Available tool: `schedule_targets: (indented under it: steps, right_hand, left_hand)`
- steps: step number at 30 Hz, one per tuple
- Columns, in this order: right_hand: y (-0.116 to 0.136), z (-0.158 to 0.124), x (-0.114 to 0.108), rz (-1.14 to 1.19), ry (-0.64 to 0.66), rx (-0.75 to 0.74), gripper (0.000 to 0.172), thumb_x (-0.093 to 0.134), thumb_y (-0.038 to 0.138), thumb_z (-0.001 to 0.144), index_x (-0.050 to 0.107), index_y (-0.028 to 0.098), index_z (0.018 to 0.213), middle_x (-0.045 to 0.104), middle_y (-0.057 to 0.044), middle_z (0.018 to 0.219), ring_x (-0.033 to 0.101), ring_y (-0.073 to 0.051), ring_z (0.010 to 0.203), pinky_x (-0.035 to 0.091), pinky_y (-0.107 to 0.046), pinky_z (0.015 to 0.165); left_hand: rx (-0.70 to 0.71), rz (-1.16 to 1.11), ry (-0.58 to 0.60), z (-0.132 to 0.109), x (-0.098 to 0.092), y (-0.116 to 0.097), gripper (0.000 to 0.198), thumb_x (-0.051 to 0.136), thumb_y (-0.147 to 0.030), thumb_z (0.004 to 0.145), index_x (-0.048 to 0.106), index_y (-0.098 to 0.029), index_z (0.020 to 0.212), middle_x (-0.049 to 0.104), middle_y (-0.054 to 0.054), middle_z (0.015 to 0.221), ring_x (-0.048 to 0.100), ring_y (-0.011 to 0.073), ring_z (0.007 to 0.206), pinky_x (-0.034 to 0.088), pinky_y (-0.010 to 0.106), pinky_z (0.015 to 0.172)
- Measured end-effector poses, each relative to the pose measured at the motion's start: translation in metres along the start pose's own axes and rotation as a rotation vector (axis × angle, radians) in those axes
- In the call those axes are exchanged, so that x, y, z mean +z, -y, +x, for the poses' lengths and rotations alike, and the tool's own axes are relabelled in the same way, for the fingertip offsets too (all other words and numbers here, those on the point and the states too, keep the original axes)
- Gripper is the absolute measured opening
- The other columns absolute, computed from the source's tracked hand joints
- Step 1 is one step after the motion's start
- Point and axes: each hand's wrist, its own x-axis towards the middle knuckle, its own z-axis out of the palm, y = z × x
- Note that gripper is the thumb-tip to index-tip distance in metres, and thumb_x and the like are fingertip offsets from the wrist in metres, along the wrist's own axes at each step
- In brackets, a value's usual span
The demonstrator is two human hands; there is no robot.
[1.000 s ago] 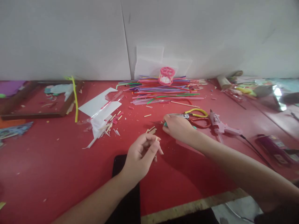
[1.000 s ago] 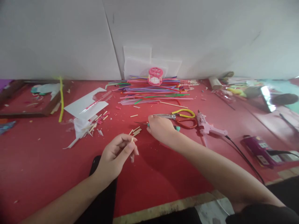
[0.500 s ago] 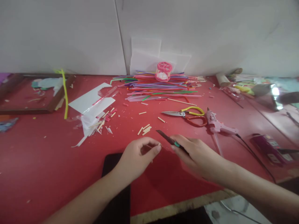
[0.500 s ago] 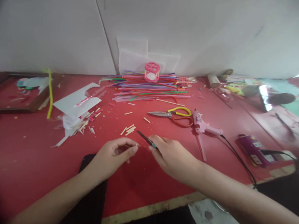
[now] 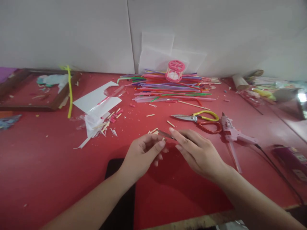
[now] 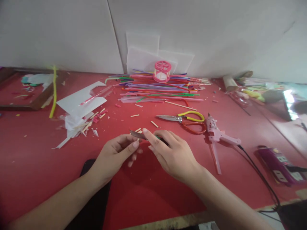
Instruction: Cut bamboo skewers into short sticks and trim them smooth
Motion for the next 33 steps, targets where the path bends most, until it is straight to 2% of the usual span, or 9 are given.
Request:
schedule_targets:
  steps: [3,6,11,18,33]
  right_hand:
    - [-0.001,-0.005,-0.001,0.139,-0.083,-0.067,0.055,0.048,0.008,0.092,0.042,0.021,0.145,0.064,-0.011,0.111,0.063,-0.018,0.096,0.055,-0.032,0.081]
    - [0.002,-0.007,-0.002,0.188,-0.128,-0.11,0.054,0.054,0.002,0.087,0.052,0.023,0.136,0.061,-0.012,0.117,0.061,-0.019,0.099,0.053,-0.034,0.082]
    - [0.01,-0.008,0.002,0.13,-0.114,-0.12,0.049,0.058,-0.002,0.082,0.064,0.028,0.121,0.059,-0.011,0.118,0.058,-0.021,0.094,0.051,-0.039,0.076]
    - [0.009,-0.008,-0.003,0.132,-0.106,-0.079,0.048,0.058,-0.002,0.082,0.065,0.025,0.122,0.058,-0.012,0.116,0.058,-0.022,0.094,0.051,-0.04,0.075]
    - [0.012,-0.01,-0.004,0.136,-0.087,-0.049,0.049,0.058,-0.002,0.082,0.065,0.026,0.122,0.06,-0.011,0.11,0.058,-0.021,0.09,0.05,-0.039,0.074]
  left_hand:
    - [0.033,-0.018,-0.018,-0.001,0.001,-0.001,0.021,0.071,-0.035,0.082,0.068,-0.015,0.09,0.07,0.001,0.072,0.059,0.0081,0.054,0.049,0.015,0.044]
    - [0.064,-0.06,-0.01,-0.002,0.002,-0.003,0.013,0.074,-0.027,0.08,0.069,-0.016,0.085,0.071,0.0,0.072,0.061,0.007,0.054,0.051,0.014,0.047]
    - [0.086,-0.127,-0.026,-0.002,0.003,-0.006,0.009,0.077,-0.015,0.075,0.07,-0.019,0.079,0.068,-0.006,0.063,0.06,0.0035,0.049,0.05,0.01,0.05]
    - [0.08,-0.111,0.047,-0.008,0.002,-0.006,0.008,0.07,-0.013,0.082,0.069,-0.02,0.078,0.07,-0.005,0.064,0.066,0.0058,0.055,0.055,0.011,0.053]
    - [0.052,-0.118,0.07,-0.012,0.0,-0.006,0.012,0.065,-0.013,0.087,0.071,-0.02,0.08,0.072,-0.006,0.07,0.066,0.0043,0.057,0.056,0.01,0.056]
